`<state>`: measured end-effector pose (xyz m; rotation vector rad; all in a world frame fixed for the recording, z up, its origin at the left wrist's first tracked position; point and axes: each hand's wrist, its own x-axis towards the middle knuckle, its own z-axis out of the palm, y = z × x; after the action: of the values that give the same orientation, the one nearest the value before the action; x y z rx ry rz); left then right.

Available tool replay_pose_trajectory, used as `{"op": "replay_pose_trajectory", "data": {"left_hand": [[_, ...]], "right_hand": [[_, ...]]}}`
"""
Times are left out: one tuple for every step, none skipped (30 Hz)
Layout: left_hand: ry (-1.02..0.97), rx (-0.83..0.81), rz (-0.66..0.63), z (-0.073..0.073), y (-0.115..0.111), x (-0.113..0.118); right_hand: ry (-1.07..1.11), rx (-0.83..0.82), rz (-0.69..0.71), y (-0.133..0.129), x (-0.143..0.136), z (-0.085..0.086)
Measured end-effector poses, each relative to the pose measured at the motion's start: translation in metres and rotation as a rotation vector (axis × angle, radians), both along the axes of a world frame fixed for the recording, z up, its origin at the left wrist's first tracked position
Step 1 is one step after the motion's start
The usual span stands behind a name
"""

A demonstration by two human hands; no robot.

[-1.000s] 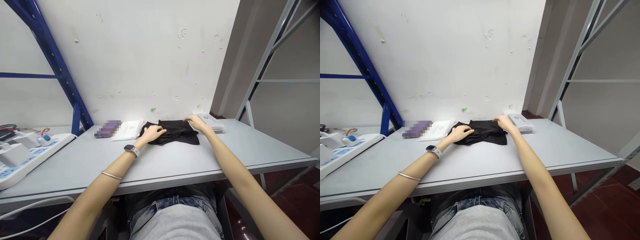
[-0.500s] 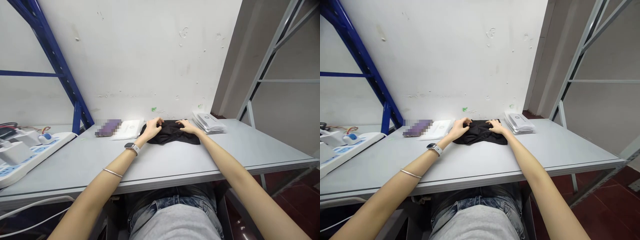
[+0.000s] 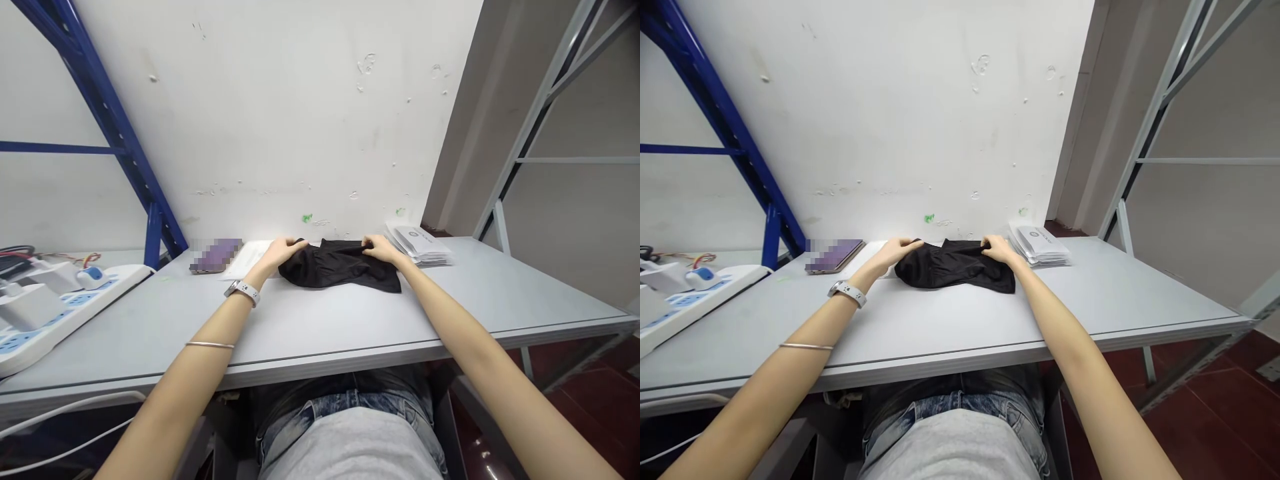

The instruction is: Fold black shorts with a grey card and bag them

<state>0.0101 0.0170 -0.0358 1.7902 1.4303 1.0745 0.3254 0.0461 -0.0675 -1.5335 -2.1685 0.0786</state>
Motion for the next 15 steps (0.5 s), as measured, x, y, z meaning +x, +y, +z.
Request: {"op": "replay_pose_trajectory", "data": {"left_hand": [[0.026, 0.033, -0.001, 0.002, -0.002, 0.002], [0.041, 0.058, 0.006, 0.004, -0.004, 0.003], [0.045, 0.074, 0.012, 0.008, -0.005, 0.004], [0.039, 0.079, 0.019, 0.012, -0.006, 0.002], [0.029, 0.072, 0.017, 0.017, -0.007, -0.001], [0.021, 0.052, 0.006, 0.023, -0.007, -0.005], [0.02, 0.032, -0.01, 0.028, -0.007, -0.012], [0.03, 0.025, -0.023, 0.033, -0.006, -0.019], [0.057, 0.038, -0.028, 0.038, -0.005, -0.028], [0.1, 0.065, -0.02, 0.043, -0.002, -0.036], [0.152, 0.101, -0.01, 0.048, 0.001, -0.043], [0.203, 0.132, -0.002, 0.054, 0.004, -0.048], [0.246, 0.152, 0.003, 0.06, 0.009, -0.051], [0.272, 0.154, 0.003, 0.067, 0.013, -0.051], [0.268, 0.146, 0.005, 0.075, 0.018, -0.049]], "right_hand": [[0.035, 0.005, 0.019, -0.002, 0.0, 0.004], [0.069, 0.009, 0.038, -0.004, 0.0, 0.008], [0.099, 0.011, 0.056, -0.006, 0.001, 0.013], [0.124, 0.007, 0.077, -0.009, 0.004, 0.018], [0.14, -0.004, 0.103, -0.011, 0.009, 0.024], [0.149, -0.018, 0.131, -0.014, 0.015, 0.031], [0.15, -0.038, 0.156, -0.017, 0.023, 0.039], [0.149, -0.066, 0.174, -0.02, 0.031, 0.047], [0.153, -0.098, 0.176, -0.023, 0.04, 0.055], [0.161, -0.141, 0.158, -0.026, 0.048, 0.064], [0.177, -0.191, 0.127, -0.028, 0.055, 0.072], [0.213, -0.238, 0.088, -0.029, 0.06, 0.08], [0.274, -0.274, 0.05, -0.029, 0.062, 0.088], [0.364, -0.289, 0.017, -0.028, 0.062, 0.096], [0.483, -0.274, -0.008, -0.025, 0.058, 0.103]]}}
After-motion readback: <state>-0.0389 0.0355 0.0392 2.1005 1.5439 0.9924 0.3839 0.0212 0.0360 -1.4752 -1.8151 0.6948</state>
